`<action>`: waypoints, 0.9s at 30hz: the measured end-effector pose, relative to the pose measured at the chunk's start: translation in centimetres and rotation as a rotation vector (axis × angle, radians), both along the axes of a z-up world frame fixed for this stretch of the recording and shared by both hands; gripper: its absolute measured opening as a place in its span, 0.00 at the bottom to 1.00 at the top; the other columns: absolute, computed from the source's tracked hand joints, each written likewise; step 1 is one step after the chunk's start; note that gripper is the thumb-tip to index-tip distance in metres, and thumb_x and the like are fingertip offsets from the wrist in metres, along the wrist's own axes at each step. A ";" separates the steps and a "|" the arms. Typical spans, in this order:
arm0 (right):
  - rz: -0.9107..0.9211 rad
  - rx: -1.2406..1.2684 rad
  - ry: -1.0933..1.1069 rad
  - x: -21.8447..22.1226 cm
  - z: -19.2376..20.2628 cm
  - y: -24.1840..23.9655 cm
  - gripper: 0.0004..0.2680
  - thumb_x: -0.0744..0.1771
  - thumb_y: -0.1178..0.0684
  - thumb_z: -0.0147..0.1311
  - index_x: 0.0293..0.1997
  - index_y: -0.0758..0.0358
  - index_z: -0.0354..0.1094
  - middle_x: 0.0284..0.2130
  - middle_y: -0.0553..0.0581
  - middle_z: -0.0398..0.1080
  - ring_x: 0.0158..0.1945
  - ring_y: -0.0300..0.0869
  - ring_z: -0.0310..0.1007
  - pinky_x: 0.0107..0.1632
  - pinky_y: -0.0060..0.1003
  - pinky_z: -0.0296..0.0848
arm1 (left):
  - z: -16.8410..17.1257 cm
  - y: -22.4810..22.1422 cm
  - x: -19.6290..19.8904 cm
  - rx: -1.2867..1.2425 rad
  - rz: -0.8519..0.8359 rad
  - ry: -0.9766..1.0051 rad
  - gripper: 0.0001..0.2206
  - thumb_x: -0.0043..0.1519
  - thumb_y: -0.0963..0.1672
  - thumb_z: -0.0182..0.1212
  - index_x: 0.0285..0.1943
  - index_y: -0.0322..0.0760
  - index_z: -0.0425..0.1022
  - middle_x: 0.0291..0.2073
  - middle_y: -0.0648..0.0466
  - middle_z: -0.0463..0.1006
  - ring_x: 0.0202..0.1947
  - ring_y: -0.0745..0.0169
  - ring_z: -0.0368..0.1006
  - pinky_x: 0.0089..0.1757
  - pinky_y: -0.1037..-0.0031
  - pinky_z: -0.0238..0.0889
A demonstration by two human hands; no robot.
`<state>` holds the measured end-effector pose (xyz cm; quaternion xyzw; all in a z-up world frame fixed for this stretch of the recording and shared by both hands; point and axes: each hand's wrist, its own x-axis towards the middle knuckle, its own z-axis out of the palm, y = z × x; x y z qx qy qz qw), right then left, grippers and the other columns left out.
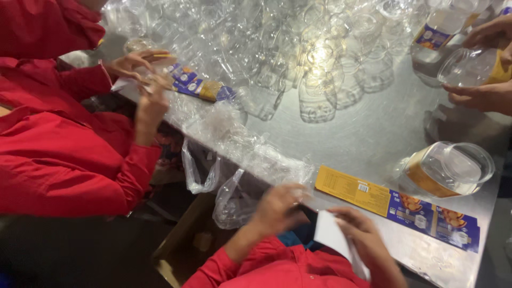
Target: The person applies adhesive labels to clear plastic jars by hand. They peel a label from a strip, position it on the side of the jar, and press it down firmly to secure it.
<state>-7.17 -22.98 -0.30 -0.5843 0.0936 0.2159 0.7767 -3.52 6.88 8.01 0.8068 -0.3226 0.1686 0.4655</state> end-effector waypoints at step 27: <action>-0.490 -0.396 -0.440 -5.9 8.0 -13.8 0.20 0.55 0.67 0.50 0.50 0.63 0.77 0.42 0.61 0.69 0.47 0.48 0.68 0.52 0.41 0.65 | -7.2 9.0 21.5 -0.959 0.447 0.344 0.15 0.74 0.48 0.47 0.60 0.33 0.70 0.46 0.52 0.76 0.48 0.59 0.72 0.54 0.65 0.63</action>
